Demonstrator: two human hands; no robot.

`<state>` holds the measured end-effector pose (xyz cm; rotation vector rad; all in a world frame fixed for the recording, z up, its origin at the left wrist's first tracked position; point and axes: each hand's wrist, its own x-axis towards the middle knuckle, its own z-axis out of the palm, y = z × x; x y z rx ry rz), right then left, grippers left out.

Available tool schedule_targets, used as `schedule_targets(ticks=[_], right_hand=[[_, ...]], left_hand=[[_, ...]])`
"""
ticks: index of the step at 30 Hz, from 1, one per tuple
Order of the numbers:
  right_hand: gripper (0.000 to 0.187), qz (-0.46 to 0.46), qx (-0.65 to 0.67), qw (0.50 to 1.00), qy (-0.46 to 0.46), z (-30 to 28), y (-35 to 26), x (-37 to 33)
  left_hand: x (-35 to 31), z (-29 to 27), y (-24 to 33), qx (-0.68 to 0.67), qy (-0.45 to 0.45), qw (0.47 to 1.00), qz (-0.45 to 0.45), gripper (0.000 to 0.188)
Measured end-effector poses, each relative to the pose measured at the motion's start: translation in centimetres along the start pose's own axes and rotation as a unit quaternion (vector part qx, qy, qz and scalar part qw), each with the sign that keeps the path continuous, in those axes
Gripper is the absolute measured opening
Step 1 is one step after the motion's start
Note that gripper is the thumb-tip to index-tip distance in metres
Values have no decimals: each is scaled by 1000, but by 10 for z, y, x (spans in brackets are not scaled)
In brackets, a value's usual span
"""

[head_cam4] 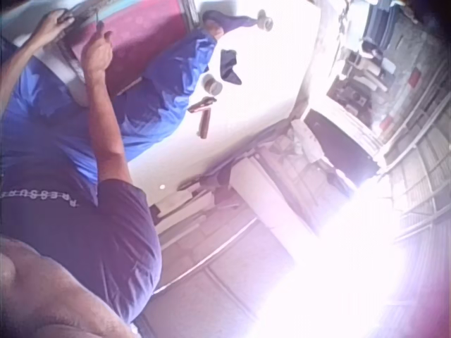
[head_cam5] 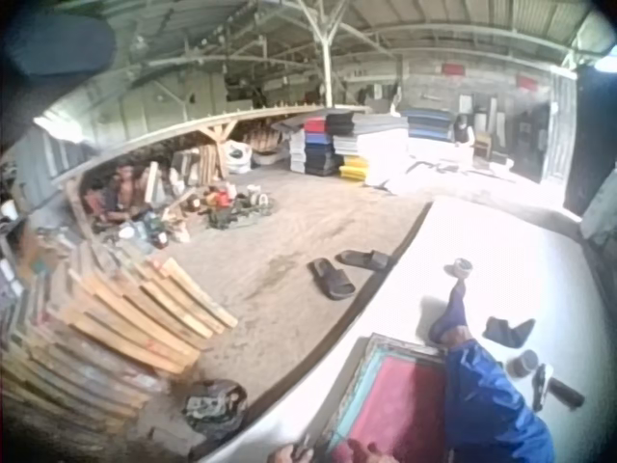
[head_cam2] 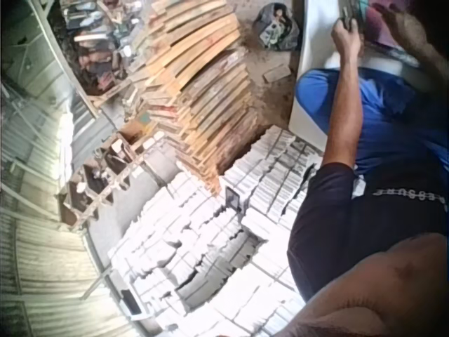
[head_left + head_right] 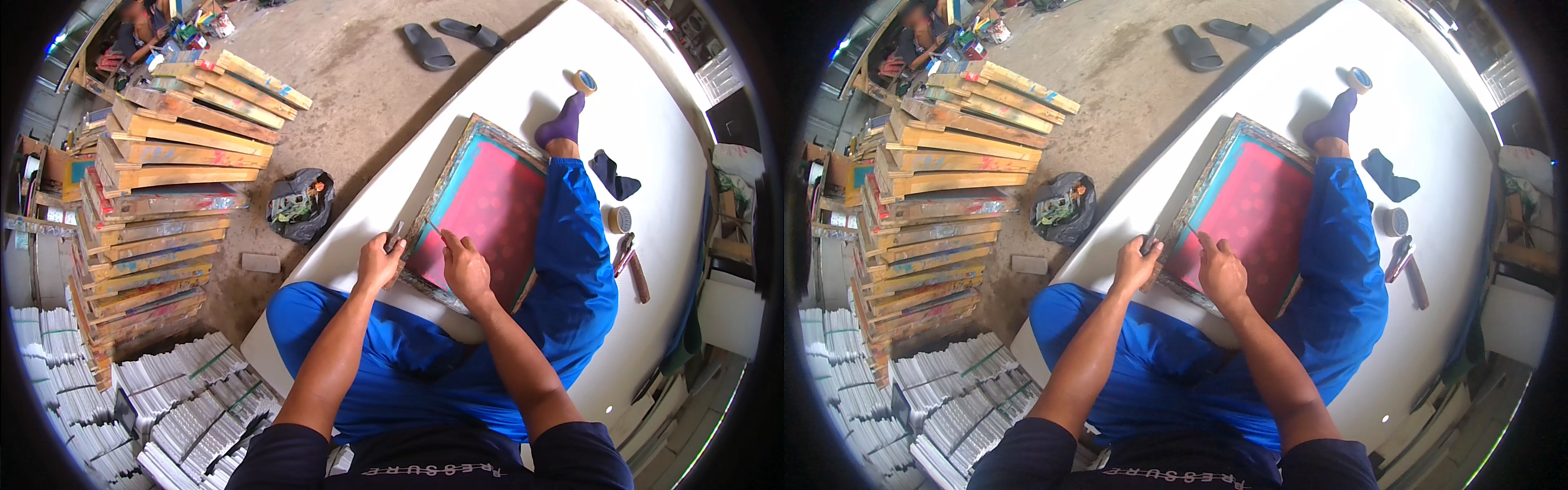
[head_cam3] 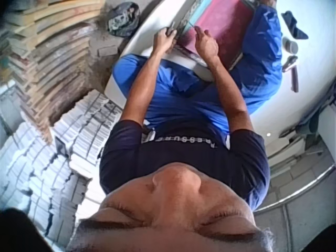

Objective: The person scrapes the edge of a screen printing frame with a small metal tool, removing dried pink ink from the border. The person holds the frame steady with the left hand and scrapes along the edge with the right hand.

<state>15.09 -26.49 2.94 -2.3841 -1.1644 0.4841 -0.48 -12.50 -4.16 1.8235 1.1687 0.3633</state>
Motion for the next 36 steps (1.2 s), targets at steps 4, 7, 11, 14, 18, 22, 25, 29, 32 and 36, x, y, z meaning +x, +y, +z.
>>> schedule_targets(ticks=[4,7,11,14,18,22,25,29,32,36], right_hand=[[32,18,0,1000,14,5,1,2],[31,22,10,999,28,11,7,4],[31,-6,-30,999,36,10,12,5],[32,-14,-48,998,49,12,16,5],[34,-13,-14,999,47,19,21,10],[36,-57,50,994,76,38,46,27],[35,224,405,865,-192,20,53,49],[38,308,500,769,-252,-13,29,54],[41,205,344,892,-207,2,36,45],[38,115,158,976,-98,9,28,30]], left_hand=[[-1,-2,2,-10,-4,1000,-4,31],[-1,-2,3,-9,-4,1000,-7,32],[0,-2,1,-5,-8,1000,-9,32],[-1,-3,3,-14,-6,1000,-5,34],[-2,-4,4,-10,-14,1000,-20,33],[0,-3,5,-11,-18,999,-26,32],[0,-4,6,0,-17,1000,-18,32],[0,-3,0,-8,-13,1000,-21,33],[-1,-3,5,-24,-10,999,-22,34],[-1,-2,2,-32,-12,999,-27,33]])
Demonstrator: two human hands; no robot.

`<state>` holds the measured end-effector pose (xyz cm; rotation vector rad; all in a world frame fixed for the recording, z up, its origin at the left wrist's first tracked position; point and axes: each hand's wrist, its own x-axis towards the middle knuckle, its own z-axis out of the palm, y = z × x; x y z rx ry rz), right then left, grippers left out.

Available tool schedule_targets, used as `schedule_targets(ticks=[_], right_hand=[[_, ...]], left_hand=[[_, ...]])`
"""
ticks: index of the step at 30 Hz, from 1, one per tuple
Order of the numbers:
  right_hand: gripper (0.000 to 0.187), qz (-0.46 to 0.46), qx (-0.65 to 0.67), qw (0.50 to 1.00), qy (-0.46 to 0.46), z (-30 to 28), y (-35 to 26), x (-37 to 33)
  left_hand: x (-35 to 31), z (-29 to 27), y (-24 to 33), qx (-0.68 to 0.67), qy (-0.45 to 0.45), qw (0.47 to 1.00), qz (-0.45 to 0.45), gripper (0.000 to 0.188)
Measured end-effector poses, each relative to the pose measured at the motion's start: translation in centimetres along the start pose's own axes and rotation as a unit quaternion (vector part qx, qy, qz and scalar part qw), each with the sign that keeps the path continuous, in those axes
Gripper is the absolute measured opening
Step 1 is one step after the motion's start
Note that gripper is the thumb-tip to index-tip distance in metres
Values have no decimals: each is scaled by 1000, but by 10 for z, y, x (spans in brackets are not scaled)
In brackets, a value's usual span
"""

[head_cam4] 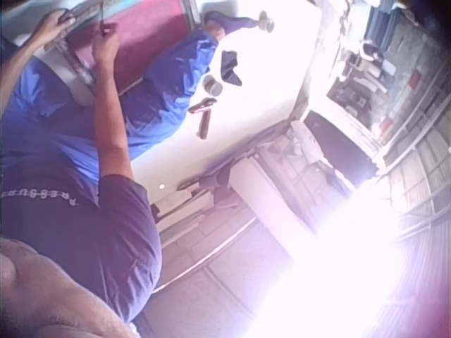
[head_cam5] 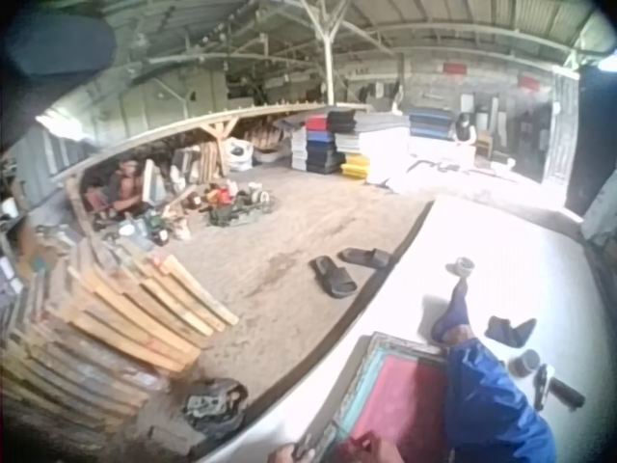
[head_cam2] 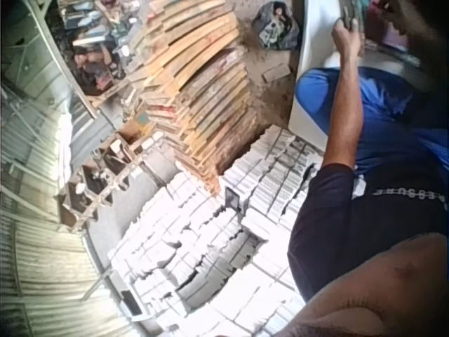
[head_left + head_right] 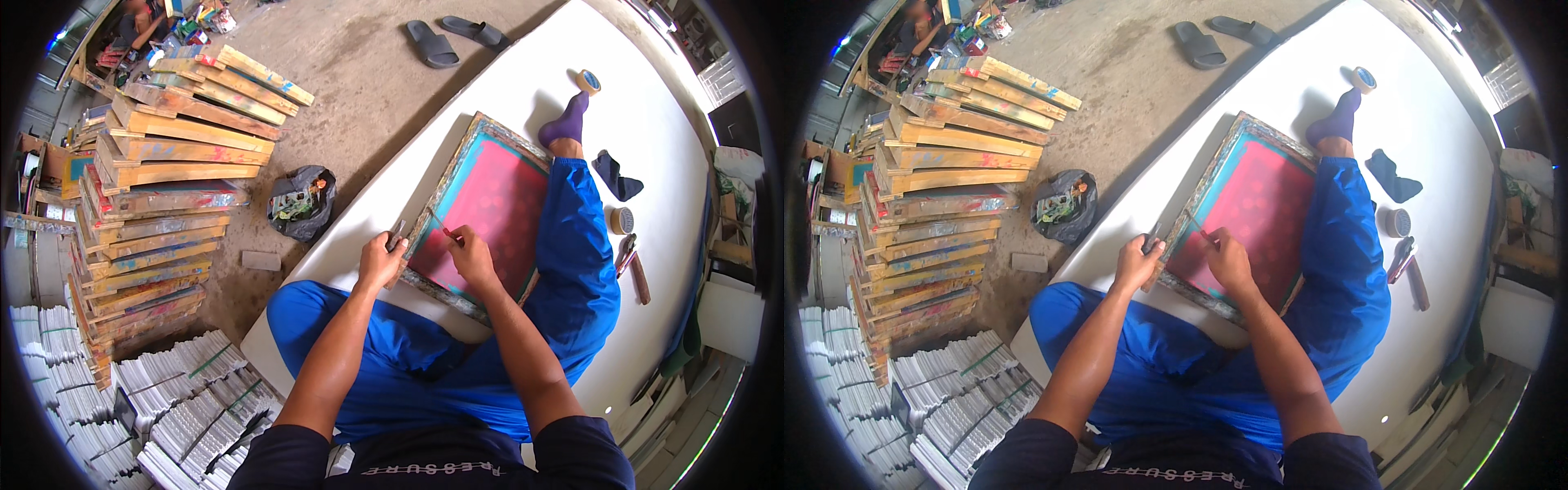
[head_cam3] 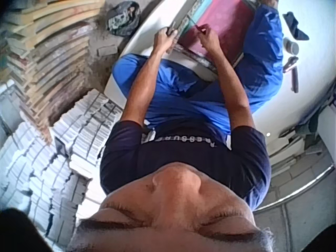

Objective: The person scrapes the edge of a screen printing frame with a small metal tool, removing dried pink ink from the border. The person holds the frame steady with the left hand and scrapes along the edge with the right hand.

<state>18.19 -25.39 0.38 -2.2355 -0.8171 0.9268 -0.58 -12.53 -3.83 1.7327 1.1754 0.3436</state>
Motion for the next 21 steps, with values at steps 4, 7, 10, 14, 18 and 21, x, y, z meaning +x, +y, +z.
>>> schedule_targets(ticks=[4,7,10,14,18,21], right_hand=[[32,4,-50,999,21,-4,-11,-16],[29,-44,-18,997,53,-5,-18,-21],[29,-92,-17,993,72,2,-7,-7],[30,-96,-23,994,54,2,-1,12],[33,12,65,996,-64,-14,-16,33],[37,104,128,976,-142,-32,-38,30]], left_hand=[[0,-1,0,9,3,1000,13,34],[0,-1,1,11,1,1000,5,35],[3,-1,2,22,-13,1000,-9,33],[1,-1,3,36,-7,999,6,34],[2,-1,-3,14,-10,1000,-3,36],[2,-2,-4,7,-5,1000,6,36]])
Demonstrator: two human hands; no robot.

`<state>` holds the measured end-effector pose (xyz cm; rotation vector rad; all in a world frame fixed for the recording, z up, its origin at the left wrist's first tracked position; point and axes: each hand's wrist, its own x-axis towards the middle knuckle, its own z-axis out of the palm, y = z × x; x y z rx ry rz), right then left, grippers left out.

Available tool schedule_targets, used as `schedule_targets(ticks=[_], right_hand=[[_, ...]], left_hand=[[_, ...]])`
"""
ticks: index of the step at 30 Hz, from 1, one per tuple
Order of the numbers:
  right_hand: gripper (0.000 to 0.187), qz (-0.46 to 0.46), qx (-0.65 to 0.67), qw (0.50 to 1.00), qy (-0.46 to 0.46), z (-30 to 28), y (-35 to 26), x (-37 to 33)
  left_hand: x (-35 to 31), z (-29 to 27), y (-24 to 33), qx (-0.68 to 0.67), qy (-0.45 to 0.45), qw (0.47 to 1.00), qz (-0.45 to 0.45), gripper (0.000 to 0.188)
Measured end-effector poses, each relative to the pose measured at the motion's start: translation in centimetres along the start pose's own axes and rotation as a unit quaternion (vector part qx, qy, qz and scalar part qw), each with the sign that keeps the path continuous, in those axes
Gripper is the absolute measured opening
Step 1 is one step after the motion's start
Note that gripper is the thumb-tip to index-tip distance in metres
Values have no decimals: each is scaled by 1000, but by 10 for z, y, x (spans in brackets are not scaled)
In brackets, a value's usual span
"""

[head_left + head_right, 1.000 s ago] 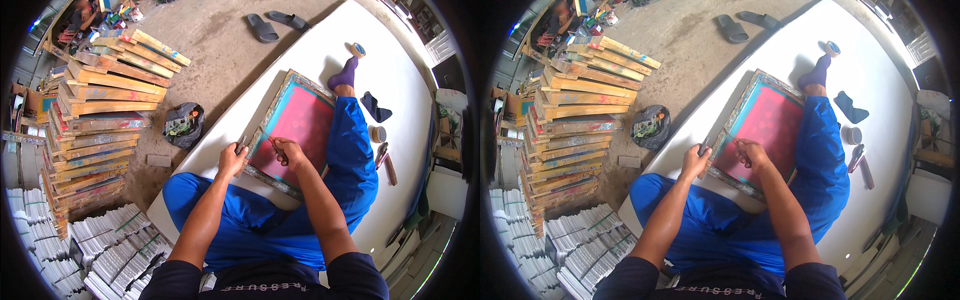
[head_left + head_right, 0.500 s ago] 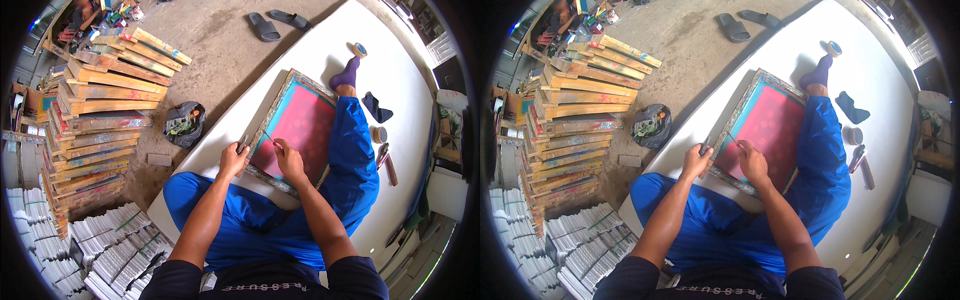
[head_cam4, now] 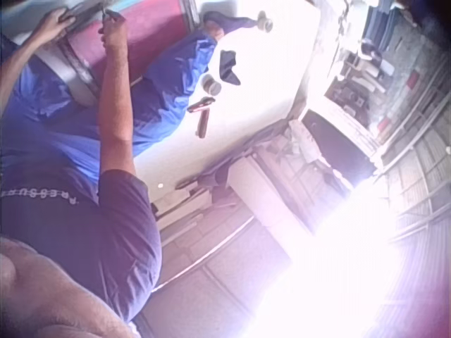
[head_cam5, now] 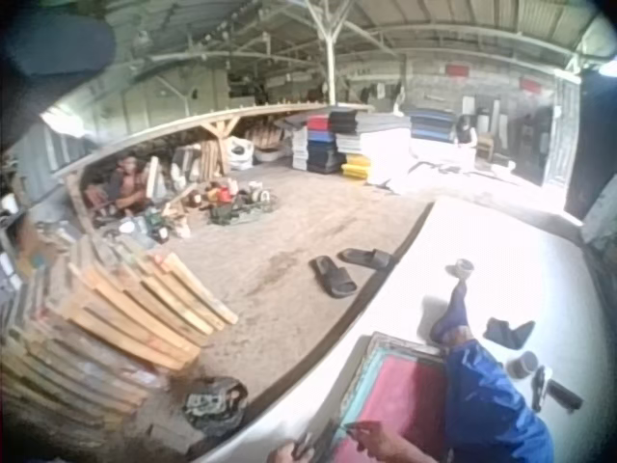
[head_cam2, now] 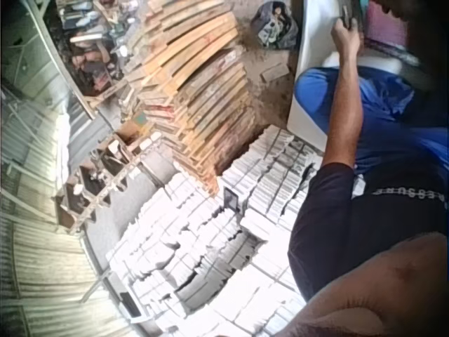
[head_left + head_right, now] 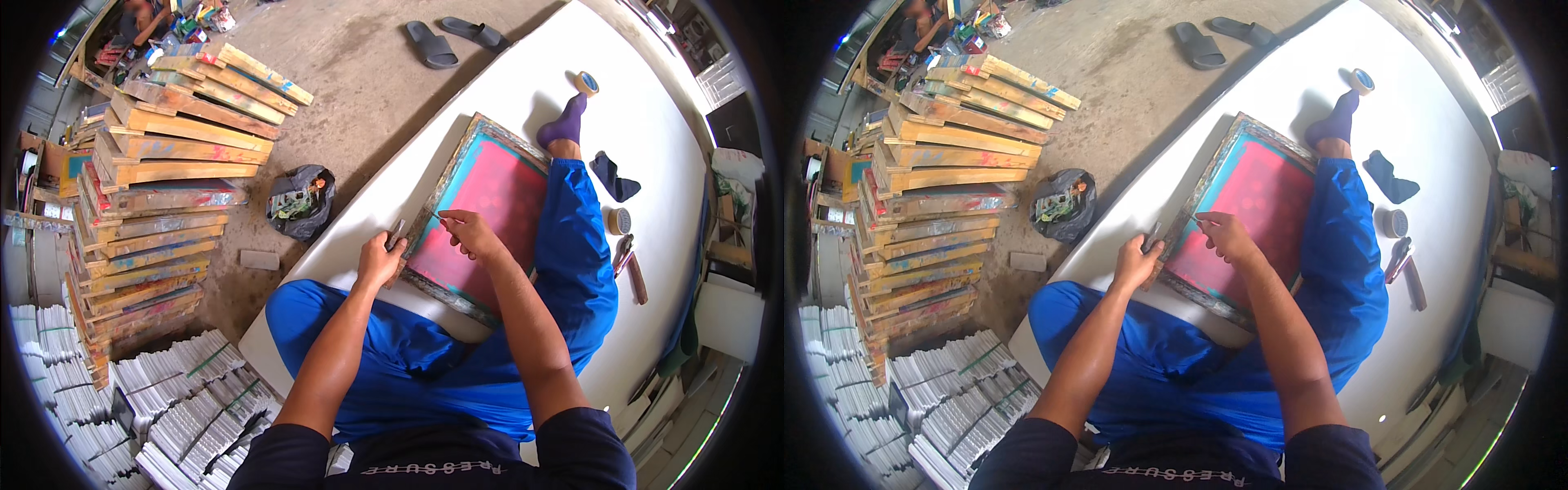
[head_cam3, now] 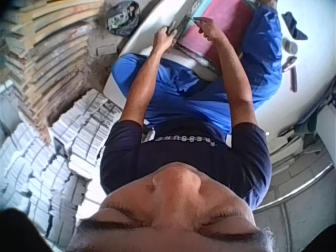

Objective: The person scrapes the edge of a screen printing frame with a small metal tool, removing dried pink ink from the border. The person holds the frame steady with the left hand and scrapes along the edge with the right hand.

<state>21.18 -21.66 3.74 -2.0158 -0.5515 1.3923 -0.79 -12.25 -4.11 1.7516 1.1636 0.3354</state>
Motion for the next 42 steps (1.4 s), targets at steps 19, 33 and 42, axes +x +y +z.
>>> schedule_targets(ticks=[19,33,42], right_hand=[[34,-217,-290,913,188,29,31,-29],[51,-111,-443,880,132,48,-20,-45],[46,-110,-287,941,142,49,0,-29]], left_hand=[[0,1,4,-19,-7,1000,-14,31],[3,-2,-3,-25,-17,999,-21,29],[7,1,-7,18,-40,999,4,25]])
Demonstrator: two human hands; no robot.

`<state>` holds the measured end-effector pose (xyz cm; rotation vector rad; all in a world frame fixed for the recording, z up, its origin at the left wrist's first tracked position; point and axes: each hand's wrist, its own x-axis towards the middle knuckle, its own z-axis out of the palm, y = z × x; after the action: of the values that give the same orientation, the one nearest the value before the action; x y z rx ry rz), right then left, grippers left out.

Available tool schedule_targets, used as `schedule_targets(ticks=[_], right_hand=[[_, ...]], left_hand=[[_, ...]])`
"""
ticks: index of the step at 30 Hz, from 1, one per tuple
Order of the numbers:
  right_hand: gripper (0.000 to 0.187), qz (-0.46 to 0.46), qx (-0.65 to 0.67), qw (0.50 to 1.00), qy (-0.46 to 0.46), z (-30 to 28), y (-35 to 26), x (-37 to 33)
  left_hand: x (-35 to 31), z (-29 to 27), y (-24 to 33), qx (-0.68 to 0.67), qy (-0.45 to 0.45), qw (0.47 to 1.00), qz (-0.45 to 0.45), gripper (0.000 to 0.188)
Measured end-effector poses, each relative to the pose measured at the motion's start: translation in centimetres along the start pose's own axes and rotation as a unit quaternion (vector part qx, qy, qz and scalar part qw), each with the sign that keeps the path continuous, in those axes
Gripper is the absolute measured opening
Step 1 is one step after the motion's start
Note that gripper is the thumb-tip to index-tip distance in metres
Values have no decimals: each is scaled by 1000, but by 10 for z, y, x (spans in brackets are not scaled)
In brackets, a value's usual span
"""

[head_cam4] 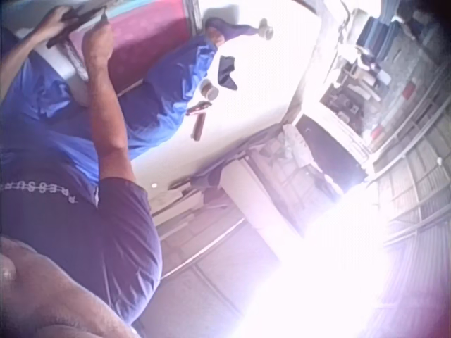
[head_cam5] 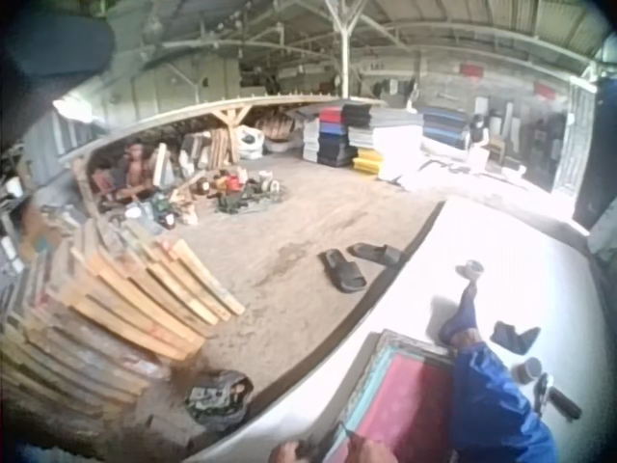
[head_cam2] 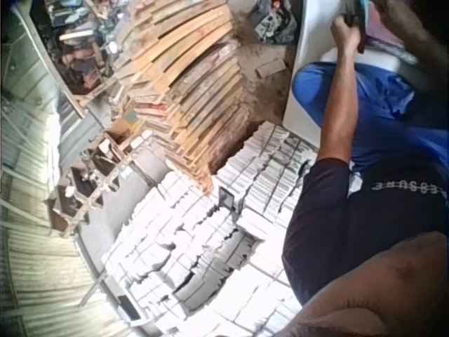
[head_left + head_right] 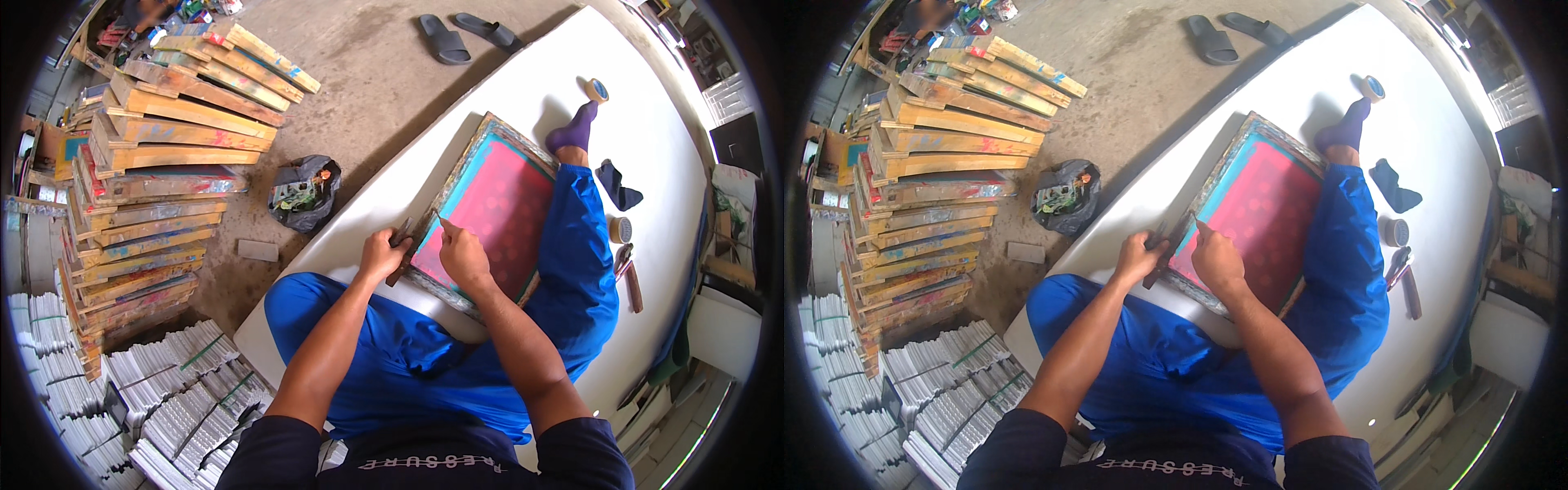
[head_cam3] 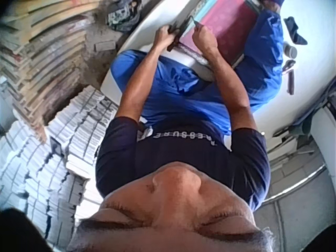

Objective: The person scrapes the edge of a screen printing frame with a small metal tool, removing dried pink ink from the border. The person holds the frame steady with the left hand and scrapes along the edge with the right hand.

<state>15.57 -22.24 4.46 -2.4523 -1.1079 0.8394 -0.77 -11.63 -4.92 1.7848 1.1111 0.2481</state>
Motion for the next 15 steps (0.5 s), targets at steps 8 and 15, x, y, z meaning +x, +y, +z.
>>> schedule_targets(ticks=[8,15], right_hand=[[45,-80,44,995,42,-7,38,3],[33,44,326,941,-84,-27,25,-23]], left_hand=[[1,2,-1,-61,12,998,-24,26],[-2,-5,10,-62,12,997,-38,24]])
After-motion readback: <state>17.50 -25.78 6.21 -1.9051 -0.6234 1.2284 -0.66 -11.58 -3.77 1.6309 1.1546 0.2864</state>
